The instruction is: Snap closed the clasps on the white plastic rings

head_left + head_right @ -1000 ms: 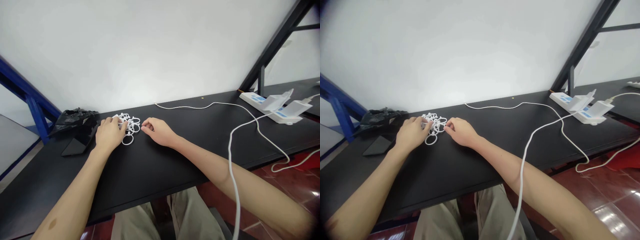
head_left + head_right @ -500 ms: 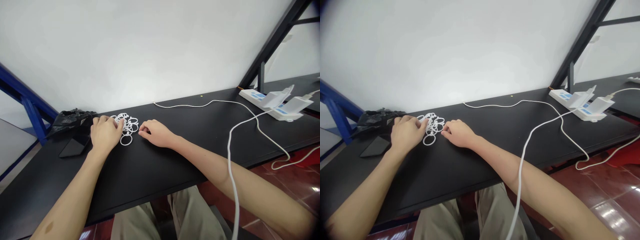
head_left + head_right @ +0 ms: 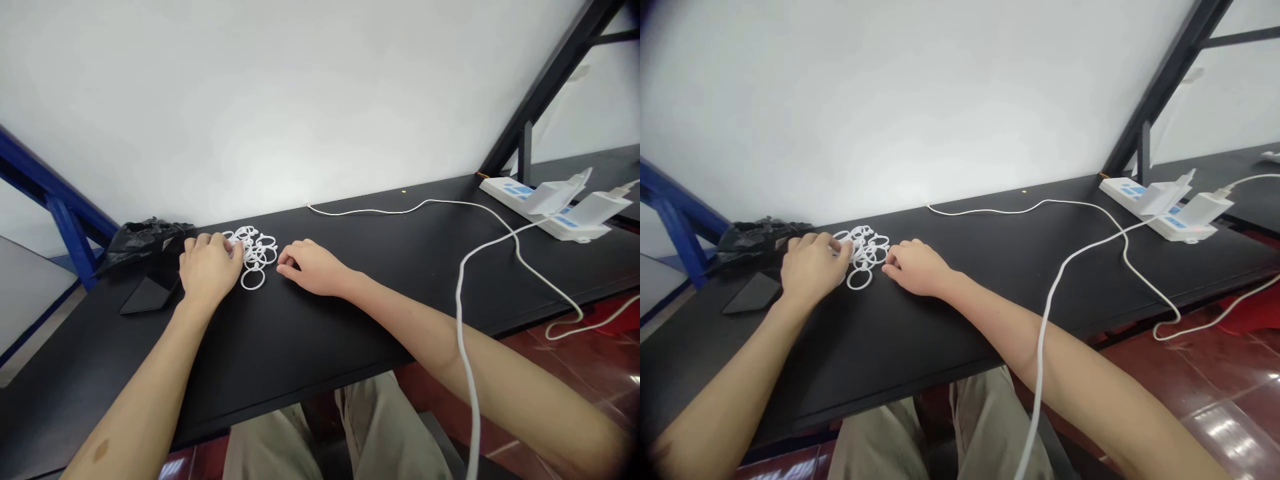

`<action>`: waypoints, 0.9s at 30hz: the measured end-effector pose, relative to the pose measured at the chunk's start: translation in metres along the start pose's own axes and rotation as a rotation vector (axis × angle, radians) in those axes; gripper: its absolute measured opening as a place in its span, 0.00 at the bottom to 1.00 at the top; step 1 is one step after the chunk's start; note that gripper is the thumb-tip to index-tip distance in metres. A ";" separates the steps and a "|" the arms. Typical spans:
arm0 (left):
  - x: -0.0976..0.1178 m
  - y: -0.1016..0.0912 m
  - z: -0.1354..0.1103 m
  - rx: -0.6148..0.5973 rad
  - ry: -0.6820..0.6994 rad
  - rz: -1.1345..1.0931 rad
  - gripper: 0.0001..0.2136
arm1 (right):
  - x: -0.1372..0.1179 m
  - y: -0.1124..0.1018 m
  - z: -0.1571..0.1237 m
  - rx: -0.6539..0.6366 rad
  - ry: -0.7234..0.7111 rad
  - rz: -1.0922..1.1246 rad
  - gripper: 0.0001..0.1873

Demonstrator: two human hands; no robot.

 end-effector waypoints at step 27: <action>0.011 0.025 0.001 -0.148 0.069 0.001 0.28 | 0.000 0.002 0.000 -0.027 0.016 -0.040 0.10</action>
Point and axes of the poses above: each hand's wrist, its own z-axis towards the middle knuckle, its own y-axis out of the palm, x = y × z, the point moved 10 cm from there along z, towards the middle knuckle, and after that the axes turned 5 degrees about -x, right-handed, at the moved point
